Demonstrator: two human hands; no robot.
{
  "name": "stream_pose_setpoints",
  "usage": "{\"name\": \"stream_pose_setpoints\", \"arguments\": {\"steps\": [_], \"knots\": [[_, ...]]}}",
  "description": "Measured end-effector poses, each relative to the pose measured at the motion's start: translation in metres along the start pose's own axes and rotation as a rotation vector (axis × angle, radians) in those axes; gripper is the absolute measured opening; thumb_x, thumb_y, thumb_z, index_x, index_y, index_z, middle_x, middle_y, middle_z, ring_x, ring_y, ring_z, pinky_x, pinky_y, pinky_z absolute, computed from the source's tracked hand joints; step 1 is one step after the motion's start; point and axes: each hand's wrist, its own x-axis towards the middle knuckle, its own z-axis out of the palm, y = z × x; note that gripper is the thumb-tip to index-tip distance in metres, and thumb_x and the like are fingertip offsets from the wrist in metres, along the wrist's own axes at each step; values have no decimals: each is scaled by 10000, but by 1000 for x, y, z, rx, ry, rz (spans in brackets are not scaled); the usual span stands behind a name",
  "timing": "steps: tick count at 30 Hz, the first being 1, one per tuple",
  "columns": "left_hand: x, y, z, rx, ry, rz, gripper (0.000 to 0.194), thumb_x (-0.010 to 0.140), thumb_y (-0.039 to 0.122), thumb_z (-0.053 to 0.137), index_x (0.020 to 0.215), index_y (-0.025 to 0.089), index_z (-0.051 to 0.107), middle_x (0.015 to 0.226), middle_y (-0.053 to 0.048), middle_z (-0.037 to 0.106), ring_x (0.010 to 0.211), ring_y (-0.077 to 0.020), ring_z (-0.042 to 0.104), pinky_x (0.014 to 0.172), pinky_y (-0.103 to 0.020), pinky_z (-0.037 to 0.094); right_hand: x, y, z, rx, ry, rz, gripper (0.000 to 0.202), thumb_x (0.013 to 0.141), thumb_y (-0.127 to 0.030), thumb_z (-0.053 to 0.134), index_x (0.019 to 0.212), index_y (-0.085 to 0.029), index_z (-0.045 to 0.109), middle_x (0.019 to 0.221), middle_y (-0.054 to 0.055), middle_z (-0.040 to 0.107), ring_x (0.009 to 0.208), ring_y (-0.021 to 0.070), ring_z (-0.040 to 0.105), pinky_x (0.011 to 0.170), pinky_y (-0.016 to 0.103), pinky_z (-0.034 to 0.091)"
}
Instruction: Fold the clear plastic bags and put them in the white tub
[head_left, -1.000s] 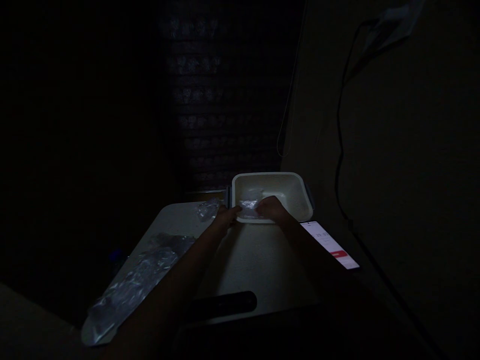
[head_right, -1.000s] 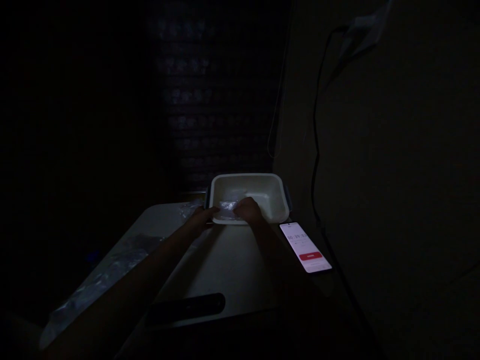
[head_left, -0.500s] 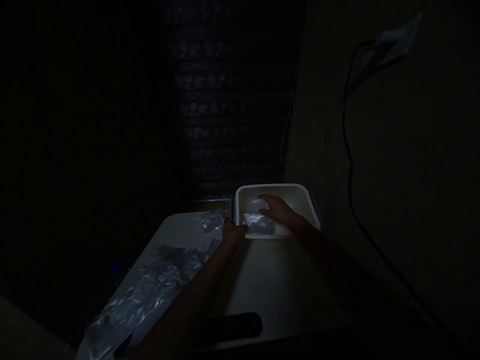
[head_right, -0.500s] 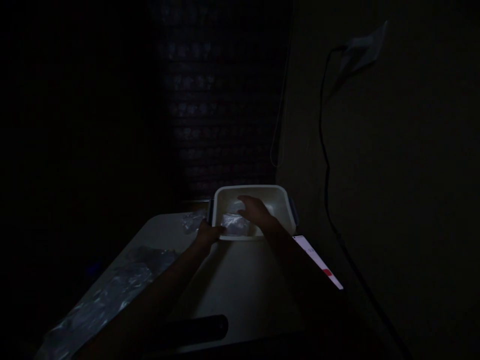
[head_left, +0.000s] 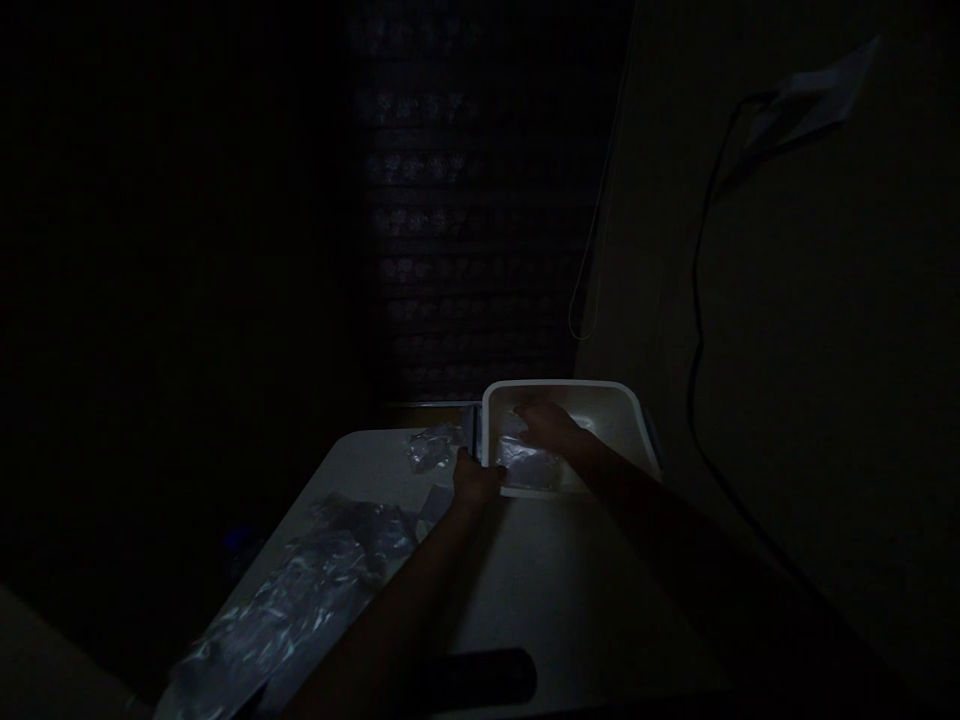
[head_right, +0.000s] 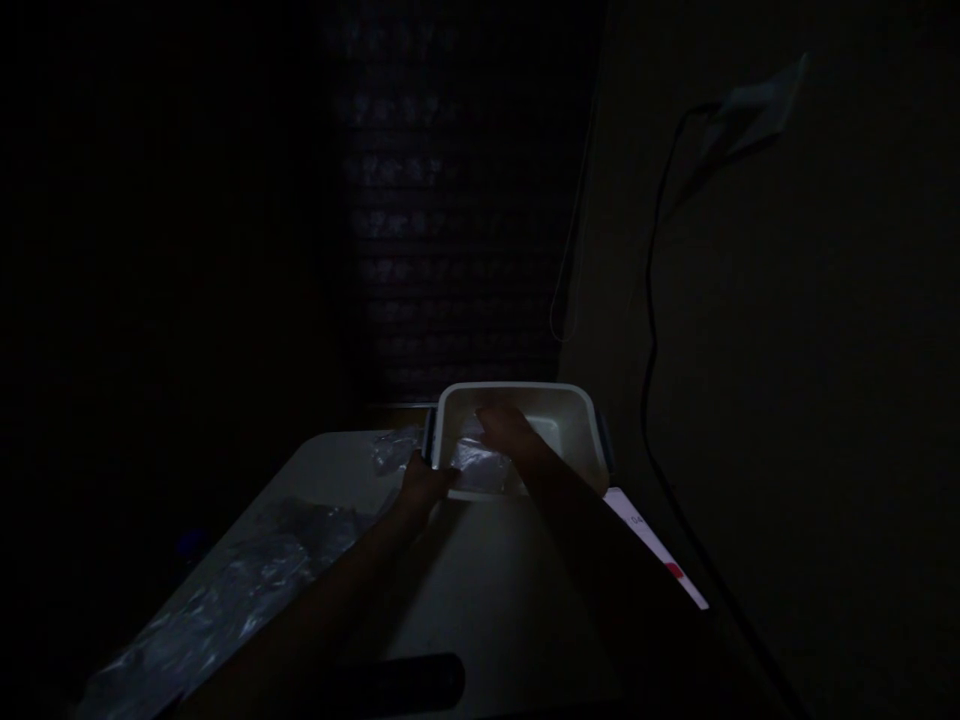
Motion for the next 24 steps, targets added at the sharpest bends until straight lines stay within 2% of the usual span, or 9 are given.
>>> {"name": "stream_pose_setpoints", "arguments": {"steps": [4, 7, 11, 15, 20, 24], "knots": [[-1, 0, 0, -13, -4, -2, 426, 526, 154, 623, 885, 141, 393, 824, -69, 548, 702, -155, 555, 513, -208, 431, 2, -4, -1, -52, -36, 73, 277, 689, -210, 438, 918, -138, 576, 937, 123, 598, 875, 221, 540, 716, 293, 406], [1, -2, 1, -29, -12, 9, 431, 527, 170, 628, 885, 140, 389, 842, -77, 548, 714, -159, 556, 509, -204, 429, 0, -2, -5, -43, -22, 145, 271, 717, -175, 377, 886, -151, 589, 899, 111, 612, 837, 199, 556, 675, 266, 414], [4, -3, 3, -42, -10, -1, 429, 528, 172, 633, 879, 146, 388, 845, -76, 552, 727, -160, 556, 511, -203, 429, -5, 8, -11, -5, 19, 204, 278, 735, -202, 366, 905, -155, 581, 912, 109, 608, 847, 190, 553, 679, 249, 405], [5, -4, 2, -39, -11, -5, 392, 538, 167, 628, 848, 153, 389, 809, -60, 556, 683, -148, 559, 512, -209, 430, -12, 22, -18, 9, 1, 225, 271, 731, -200, 374, 897, -147, 581, 937, 111, 599, 857, 193, 548, 694, 247, 397], [7, -3, 2, -43, 0, 5, 370, 539, 158, 619, 831, 153, 392, 819, -66, 553, 692, -153, 559, 524, -217, 433, -30, 36, -21, -130, -29, 165, 265, 721, -148, 375, 873, -126, 591, 909, 129, 601, 852, 216, 548, 670, 269, 406], [9, -4, 3, -27, -1, -10, 385, 530, 161, 619, 846, 147, 399, 819, -76, 557, 685, -164, 561, 509, -226, 431, -45, 41, -13, -230, -96, 83, 268, 705, -74, 369, 843, -97, 598, 894, 164, 589, 828, 227, 555, 648, 283, 410]]}}
